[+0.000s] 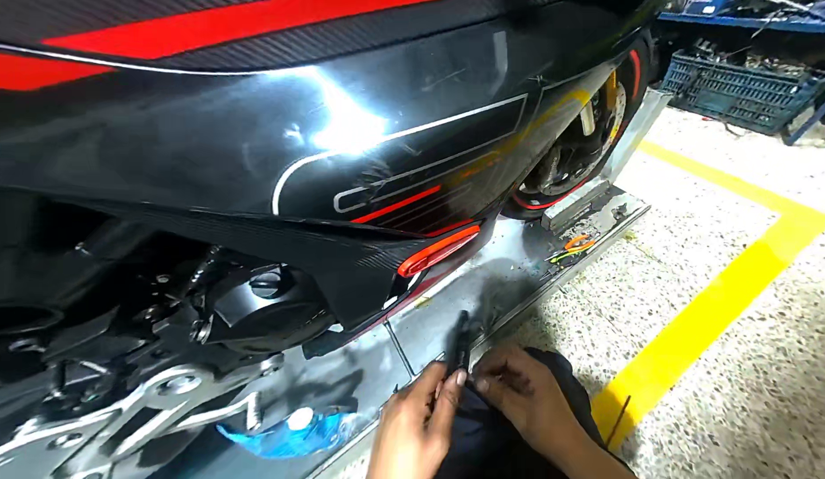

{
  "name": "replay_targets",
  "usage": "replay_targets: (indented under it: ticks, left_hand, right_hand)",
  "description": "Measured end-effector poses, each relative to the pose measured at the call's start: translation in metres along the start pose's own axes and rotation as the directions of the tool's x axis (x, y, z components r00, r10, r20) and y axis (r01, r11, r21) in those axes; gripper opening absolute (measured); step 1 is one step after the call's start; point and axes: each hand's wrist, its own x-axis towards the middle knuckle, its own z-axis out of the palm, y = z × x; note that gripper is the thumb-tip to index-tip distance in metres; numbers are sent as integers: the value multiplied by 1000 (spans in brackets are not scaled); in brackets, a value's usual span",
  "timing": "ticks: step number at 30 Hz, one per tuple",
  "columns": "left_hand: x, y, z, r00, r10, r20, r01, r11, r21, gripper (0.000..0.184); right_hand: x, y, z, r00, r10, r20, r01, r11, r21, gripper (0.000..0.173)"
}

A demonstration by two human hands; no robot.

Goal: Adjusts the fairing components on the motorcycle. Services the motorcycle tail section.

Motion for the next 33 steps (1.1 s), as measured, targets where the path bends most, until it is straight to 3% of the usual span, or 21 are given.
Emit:
replay_targets:
  ticks: [3,6,10,12,16,19,22,24,28,30,33]
  left_hand:
    - [20,4,-11,968,228,99,-249,879,406,47]
    - [43,15,-26,956,292,-16,-243,822,515,47]
    - [63,20,-49,935,163,-317,22,862,507,53]
    - [72,13,-49,916,122,-383,76,883,463,49]
    - [82,7,-41,913,72,-401,68,944,323,36]
    - [85,7,-37,897,69,-437,66,956,287,37]
    - [87,10,-33,878,73,-473,90,946,313,37]
    - [88,13,-30,869,68,-490,110,939,325,38]
    - [89,14,-26,860,39,-508,111,959,262,35]
    - [89,12,-25,858,40,-512,90,970,226,33]
    - [90,8,-29,854,81,-515,65,964,259,35]
  right_hand:
    - [25,-24,-12,998,-33,-49,31,999,-39,37]
    - [58,-41,-11,995,-32,-96,40,996,83,15]
    - [99,-35,-6,976,-137,-168,178,949,261,22]
    - [117,-28,-4,965,-190,-181,238,925,296,26]
    - [134,-23,2,952,-191,-241,264,908,324,24]
    - [138,-23,5,931,-196,-307,269,938,217,25]
    - [145,-14,4,878,-271,-396,296,955,3,39]
    - [150,-12,1,862,-272,-429,278,959,-49,52]
    - [156,-17,-11,925,-196,-324,217,976,29,47]
    - [160,-17,-20,943,-208,-259,218,976,10,43]
    - [169,-24,-19,938,-212,-274,200,977,-69,45]
